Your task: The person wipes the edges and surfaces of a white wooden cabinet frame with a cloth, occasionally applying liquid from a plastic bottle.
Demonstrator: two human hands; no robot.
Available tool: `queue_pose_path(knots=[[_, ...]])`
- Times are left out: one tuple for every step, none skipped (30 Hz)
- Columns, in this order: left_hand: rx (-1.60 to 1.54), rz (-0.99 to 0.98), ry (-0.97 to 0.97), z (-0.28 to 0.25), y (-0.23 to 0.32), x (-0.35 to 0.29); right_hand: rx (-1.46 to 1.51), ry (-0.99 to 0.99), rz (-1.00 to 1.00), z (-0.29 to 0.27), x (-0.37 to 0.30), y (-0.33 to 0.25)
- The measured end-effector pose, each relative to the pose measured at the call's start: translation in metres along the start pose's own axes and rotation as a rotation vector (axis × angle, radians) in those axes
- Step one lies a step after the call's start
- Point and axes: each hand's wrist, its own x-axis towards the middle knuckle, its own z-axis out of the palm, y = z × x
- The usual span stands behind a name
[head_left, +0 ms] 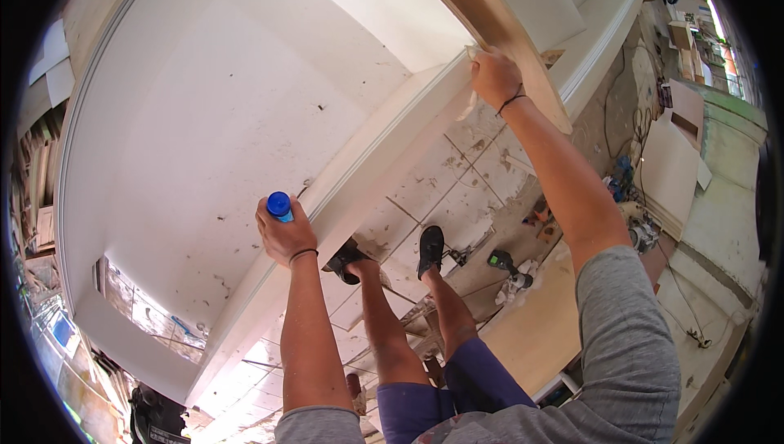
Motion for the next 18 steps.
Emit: queue_pose_path(knots=[[0.003, -0.008, 0.007, -0.001, 0.000, 0.001, 0.016, -0.005, 0.003, 0.002, 0.001, -0.001], [0.007, -0.014, -0.007, -0.001, 0.000, 0.001, 0.021, -0.006, -0.010, 0.003, 0.001, -0.001], [0.009, -0.024, -0.020, -0.002, 0.000, 0.001, -0.021, 0.012, -0.017, 0.005, 0.000, 0.001], [0.002, -0.027, -0.003, -0.004, -0.002, 0.001, -0.050, 0.035, -0.038, 0.009, 0.002, -0.003], [-0.007, -0.030, 0.019, -0.002, -0.004, 0.001, -0.130, 0.025, -0.033, 0.013, 0.004, -0.002], [-0.030, 0.010, 0.066, 0.005, -0.007, 0.001, -0.204, 0.022, -0.037, 0.015, 0.010, 0.002], [-0.028, 0.021, 0.076, 0.009, -0.011, 0.003, -0.231, -0.019, -0.006, 0.014, 0.014, 0.001], [-0.062, 0.046, 0.066, 0.005, -0.005, 0.001, -0.251, 0.024, -0.037, 0.017, 0.013, 0.005], [-0.066, 0.001, 0.029, 0.001, 0.001, 0.001, -0.291, 0.005, 0.013, 0.017, 0.011, 0.004], [-0.089, 0.018, 0.040, 0.002, 0.000, 0.001, -0.263, 0.106, -0.042, 0.018, 0.004, 0.008], [-0.103, 0.026, 0.020, -0.002, 0.005, 0.000, -0.288, 0.088, 0.025, 0.024, -0.005, 0.013], [-0.110, 0.037, 0.001, -0.003, 0.003, 0.001, -0.223, 0.217, -0.033, 0.034, -0.021, 0.010], [-0.109, 0.055, -0.018, -0.002, -0.001, 0.001, -0.158, 0.348, -0.082, 0.042, -0.036, 0.008], [-0.111, 0.036, -0.047, -0.003, 0.000, 0.001, -0.084, 0.326, -0.079, 0.057, -0.043, 0.018], [-0.117, 0.013, -0.082, -0.004, 0.001, 0.002, -0.012, 0.299, -0.079, 0.069, -0.046, 0.021], [-0.135, 0.007, -0.078, -0.007, 0.000, 0.002, -0.023, 0.291, -0.115, 0.071, -0.052, 0.004], [-0.156, 0.005, -0.082, -0.010, -0.001, 0.001, -0.041, 0.283, -0.145, 0.070, -0.063, -0.013], [-0.180, 0.014, -0.092, -0.011, 0.001, 0.000, -0.031, 0.275, -0.191, 0.071, -0.075, -0.025]])
